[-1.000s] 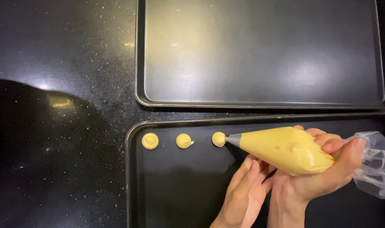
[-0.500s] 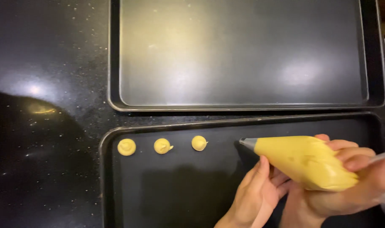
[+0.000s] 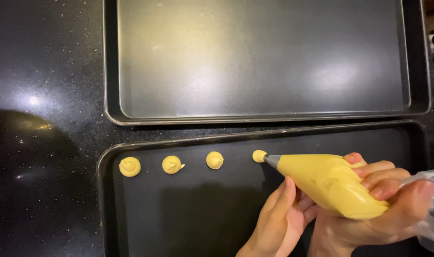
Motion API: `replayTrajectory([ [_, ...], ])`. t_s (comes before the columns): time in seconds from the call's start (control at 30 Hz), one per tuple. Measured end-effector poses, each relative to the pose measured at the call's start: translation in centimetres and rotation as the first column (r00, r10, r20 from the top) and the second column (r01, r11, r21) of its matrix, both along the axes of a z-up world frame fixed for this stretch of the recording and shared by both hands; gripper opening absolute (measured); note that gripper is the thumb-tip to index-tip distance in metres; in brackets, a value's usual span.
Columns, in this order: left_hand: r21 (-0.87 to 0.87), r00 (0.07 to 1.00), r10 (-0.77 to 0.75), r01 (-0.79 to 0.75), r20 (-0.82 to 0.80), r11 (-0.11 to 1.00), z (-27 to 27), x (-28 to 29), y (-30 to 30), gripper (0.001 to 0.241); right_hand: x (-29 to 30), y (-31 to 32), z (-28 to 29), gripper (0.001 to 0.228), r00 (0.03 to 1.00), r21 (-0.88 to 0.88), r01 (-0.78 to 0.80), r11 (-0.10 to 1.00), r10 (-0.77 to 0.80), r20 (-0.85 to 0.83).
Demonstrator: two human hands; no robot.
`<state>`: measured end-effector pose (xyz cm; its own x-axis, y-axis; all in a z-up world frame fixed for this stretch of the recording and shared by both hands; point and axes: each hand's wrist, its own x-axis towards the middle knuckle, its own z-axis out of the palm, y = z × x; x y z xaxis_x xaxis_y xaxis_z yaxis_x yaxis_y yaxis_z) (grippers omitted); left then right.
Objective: Piping small mounds of batter onto baking sheets using a piping bag
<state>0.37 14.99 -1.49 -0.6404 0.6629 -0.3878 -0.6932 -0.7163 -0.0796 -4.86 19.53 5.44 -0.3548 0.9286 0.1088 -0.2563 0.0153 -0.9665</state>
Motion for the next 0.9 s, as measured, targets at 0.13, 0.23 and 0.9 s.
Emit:
replayTrajectory([
  [0.13,-0.002,1.000,-0.016,0.016,-0.004,1.000,0.0,0.1,0.1,0.052,0.1,0.2,0.1,0.046,0.999,0.011,0.048,0.999,-0.048,0.001],
  [0.23,0.009,1.000,0.021,-0.021,-0.002,1.000,-0.1,0.2,0.1,0.046,0.5,0.9,-0.4,0.048,0.999,0.000,-0.042,0.999,0.042,-0.018],
  [0.9,-0.075,0.985,0.061,-0.074,-0.162,0.994,1.8,-1.7,0.4,0.041,-1.1,4.2,-0.8,0.040,0.999,-0.263,-0.047,0.964,0.046,-0.010],
])
